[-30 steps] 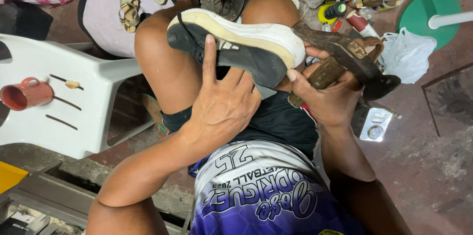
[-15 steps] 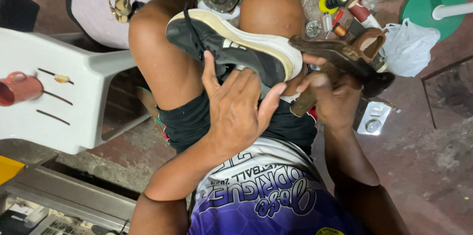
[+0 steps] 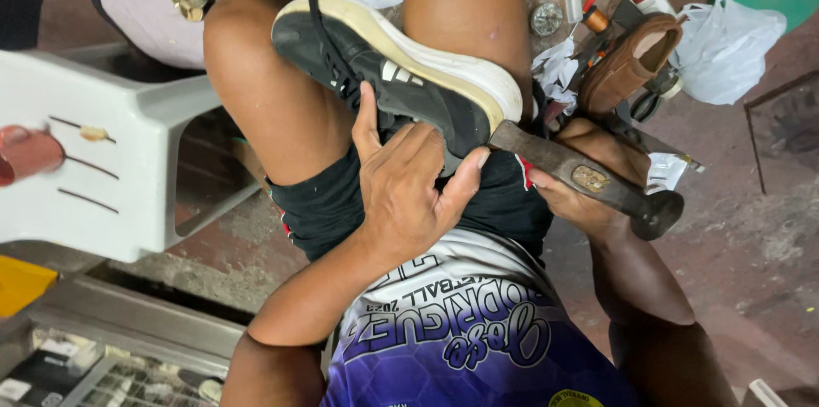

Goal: The person repairs a black sneaker by scraping the sole with a red tool, hammering the sole edge with a hammer, applying glue to the heel, and attaching a white rubber strip to the side of the shoe.

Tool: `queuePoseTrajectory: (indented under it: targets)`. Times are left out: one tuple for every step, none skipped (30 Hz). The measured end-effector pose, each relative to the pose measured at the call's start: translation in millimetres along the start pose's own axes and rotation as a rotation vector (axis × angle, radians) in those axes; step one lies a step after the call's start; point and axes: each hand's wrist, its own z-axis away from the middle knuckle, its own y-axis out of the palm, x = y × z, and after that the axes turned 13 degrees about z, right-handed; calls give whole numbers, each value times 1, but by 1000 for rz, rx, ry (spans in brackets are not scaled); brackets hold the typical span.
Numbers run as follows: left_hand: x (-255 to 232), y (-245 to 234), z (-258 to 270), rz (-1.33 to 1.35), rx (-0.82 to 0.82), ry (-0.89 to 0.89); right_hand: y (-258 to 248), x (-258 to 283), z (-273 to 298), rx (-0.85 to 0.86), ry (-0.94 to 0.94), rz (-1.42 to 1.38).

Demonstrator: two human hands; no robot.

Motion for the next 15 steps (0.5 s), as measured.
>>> queuePoseTrajectory:
  targets:
    - [0, 0, 0, -8, -1, -7, -2, -1, -3, 34, -13, 23]
    - [1, -1, -1, -9, 5, -2, -3, 0, -5, 57, -22, 55]
    - [0, -2, 0, 15, -2, -13, -6, 2, -9, 71, -62, 34]
    - [0, -3, -2, 41, -9, -8, -7, 2, -17, 70, -106, 21]
    - [2, -4, -5, 67, -16, -2, -8, 2, -26, 69, -150, 8]
    - [4, -3, -6, 47, -11, 3, -11, 0, -36, 84, -222, -2]
    - [6, -3, -7, 28, -6, 8, -12, -5, -47, 99, -294, -14]
    - [3, -3, -2, 13, 11, -13, -15, -5, -51, 130, -346, -39]
    - [0, -3, 3, -7, 17, -52, -16, -4, -53, 139, -344, -66]
    - [2, -4, 3, -21, 26, -54, -15, -4, -56, 121, -348, -68]
    - [3, -5, 3, -34, 36, -57, -15, -3, -56, 102, -352, -70]
    - [6, -4, -2, -6, 18, -37, -13, -2, -56, 140, -193, -82]
    - [6, -4, -4, 22, 2, -18, -11, 2, -51, 176, -33, -96]
    - [2, -5, -1, 51, -12, -30, -10, 7, -43, 236, 140, -124]
    - [0, -5, 2, 26, -20, -38, -10, 8, -38, 271, 262, -202]
